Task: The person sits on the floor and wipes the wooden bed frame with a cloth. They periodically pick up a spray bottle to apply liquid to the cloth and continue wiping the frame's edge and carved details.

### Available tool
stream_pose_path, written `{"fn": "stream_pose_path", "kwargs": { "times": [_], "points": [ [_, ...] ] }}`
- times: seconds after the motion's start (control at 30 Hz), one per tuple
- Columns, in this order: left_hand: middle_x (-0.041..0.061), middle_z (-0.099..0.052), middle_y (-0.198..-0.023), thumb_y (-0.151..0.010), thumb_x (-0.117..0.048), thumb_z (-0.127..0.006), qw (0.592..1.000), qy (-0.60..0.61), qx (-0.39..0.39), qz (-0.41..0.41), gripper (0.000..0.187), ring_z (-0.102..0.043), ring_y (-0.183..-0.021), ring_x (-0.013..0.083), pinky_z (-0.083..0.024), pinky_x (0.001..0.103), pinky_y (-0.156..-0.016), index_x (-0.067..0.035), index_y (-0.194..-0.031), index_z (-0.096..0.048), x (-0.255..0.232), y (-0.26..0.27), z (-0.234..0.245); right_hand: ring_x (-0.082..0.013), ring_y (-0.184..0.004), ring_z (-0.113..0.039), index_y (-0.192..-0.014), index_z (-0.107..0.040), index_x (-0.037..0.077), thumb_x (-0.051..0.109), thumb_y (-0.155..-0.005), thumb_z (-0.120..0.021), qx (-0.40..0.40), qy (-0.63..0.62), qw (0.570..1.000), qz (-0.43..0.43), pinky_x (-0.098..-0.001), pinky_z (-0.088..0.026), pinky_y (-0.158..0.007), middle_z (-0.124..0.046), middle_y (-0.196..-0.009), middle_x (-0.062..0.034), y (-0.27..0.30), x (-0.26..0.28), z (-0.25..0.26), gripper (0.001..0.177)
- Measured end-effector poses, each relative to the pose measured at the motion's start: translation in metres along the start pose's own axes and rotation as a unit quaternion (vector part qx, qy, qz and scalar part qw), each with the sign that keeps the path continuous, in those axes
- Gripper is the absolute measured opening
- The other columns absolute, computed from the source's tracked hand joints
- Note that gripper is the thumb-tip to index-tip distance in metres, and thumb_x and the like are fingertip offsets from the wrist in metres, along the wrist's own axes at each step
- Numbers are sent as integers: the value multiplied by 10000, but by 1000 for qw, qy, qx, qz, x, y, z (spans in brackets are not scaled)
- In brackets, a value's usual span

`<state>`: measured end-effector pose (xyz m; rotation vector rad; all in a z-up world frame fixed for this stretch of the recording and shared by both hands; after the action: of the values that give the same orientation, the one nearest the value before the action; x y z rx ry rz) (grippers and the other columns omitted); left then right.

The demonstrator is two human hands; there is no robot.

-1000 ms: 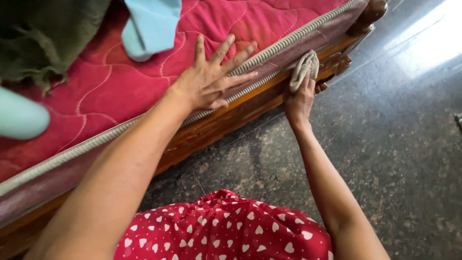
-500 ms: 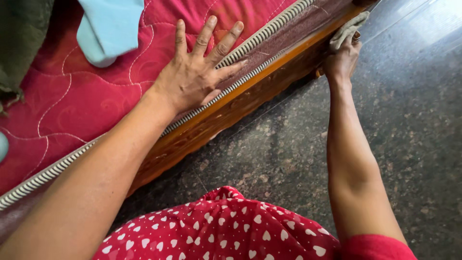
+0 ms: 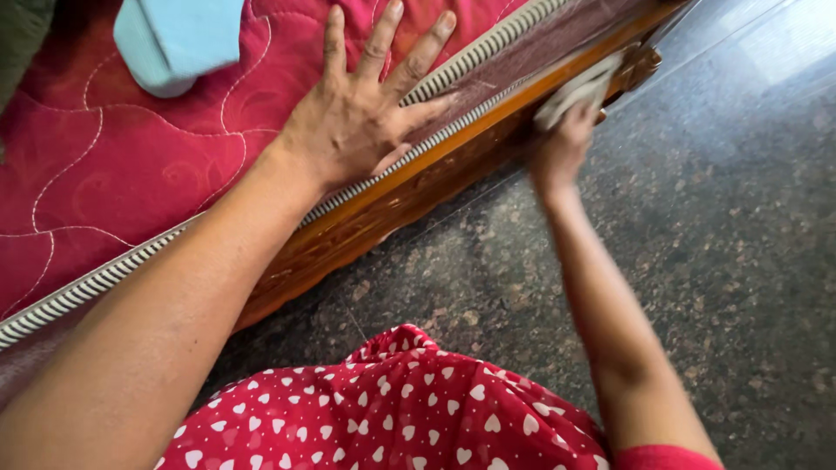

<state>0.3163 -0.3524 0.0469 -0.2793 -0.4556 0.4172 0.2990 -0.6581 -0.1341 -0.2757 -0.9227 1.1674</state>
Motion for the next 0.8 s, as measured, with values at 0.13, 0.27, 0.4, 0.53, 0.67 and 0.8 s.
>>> {"fn": "stream_pose_path", "kwargs": {
  "times": [0.13, 0.27, 0.4, 0.53, 0.67, 0.8],
  "points": [
    [129, -17, -1741, -970, -544, -716, 999, 41, 19, 2, 602, -17, -1600, 475, -163, 827, -1165, -411, -1545, -594, 2, 3, -1, -468, -1090, -627, -1284, -558, -117, 136, -921, -810, -11, 9, 999, 30, -489, -529, -947, -601, -1246, -292, -83, -80, 7, 509],
    [129, 3, -1726, -1079, -539, -637, 999, 1, -33, -7, 479, 36, -1571, 460, -140, 809, -1183, -418, -1537, -567, 0, 2, 1, -443, -1136, -624, -1318, -618, -33, 88, -906, -799, -12, 12, 1000, -9, -471, -518, -963, -571, -1304, -254, -81, -126, -7, 466],
    [129, 0, -1726, -1067, -510, -633, 999, -15, -36, -11, 473, 56, -1574, 455, -130, 789, -1163, -405, -1524, -568, 2, 7, -4, -445, -1116, -621, -1286, -619, -51, 83, -949, -795, 5, -18, 999, -28, -462, -516, -964, -550, -1277, -256, -38, -124, -34, 403],
    [130, -7, -1718, -1088, -519, -624, 999, -13, -44, -11, 461, 52, -1573, 457, -146, 795, -1159, -391, -1527, -567, 1, 8, -8, -466, -1085, -609, -1268, -618, -89, -46, -786, -647, -3, 20, 1000, -2, -467, -527, -968, -548, -1208, -269, 4, -72, -29, 485],
    [126, -24, -1758, -1070, -515, -629, 1000, -3, -29, -3, 490, 10, -1566, 452, -192, 813, -1178, -385, -1541, -598, 1, 7, -7, -445, -1209, -623, -1236, -667, -17, -51, -837, -703, 60, -46, 996, 47, -461, -548, -999, -571, -1352, -246, 65, 7, -9, 402],
    [114, -57, -1746, -1081, -566, -637, 1000, -30, -7, 0, 481, -47, -1590, 439, -253, 802, -1140, -385, -1525, -605, 0, 2, -8, -453, -1111, -639, -1263, -607, -60, -43, -820, -672, 118, -92, 988, 35, -466, -554, -933, -535, -1382, -325, 92, 21, -12, 449]
  ]
}}
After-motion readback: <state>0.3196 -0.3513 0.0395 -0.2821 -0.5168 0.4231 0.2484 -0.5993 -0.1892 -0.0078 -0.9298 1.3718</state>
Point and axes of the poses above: each hand's wrist, its own y-axis away from the middle knuckle, its own z-axis out of the back of the hand, x = y × z, the point moved 6 cm from there along -y, towards the middle knuckle
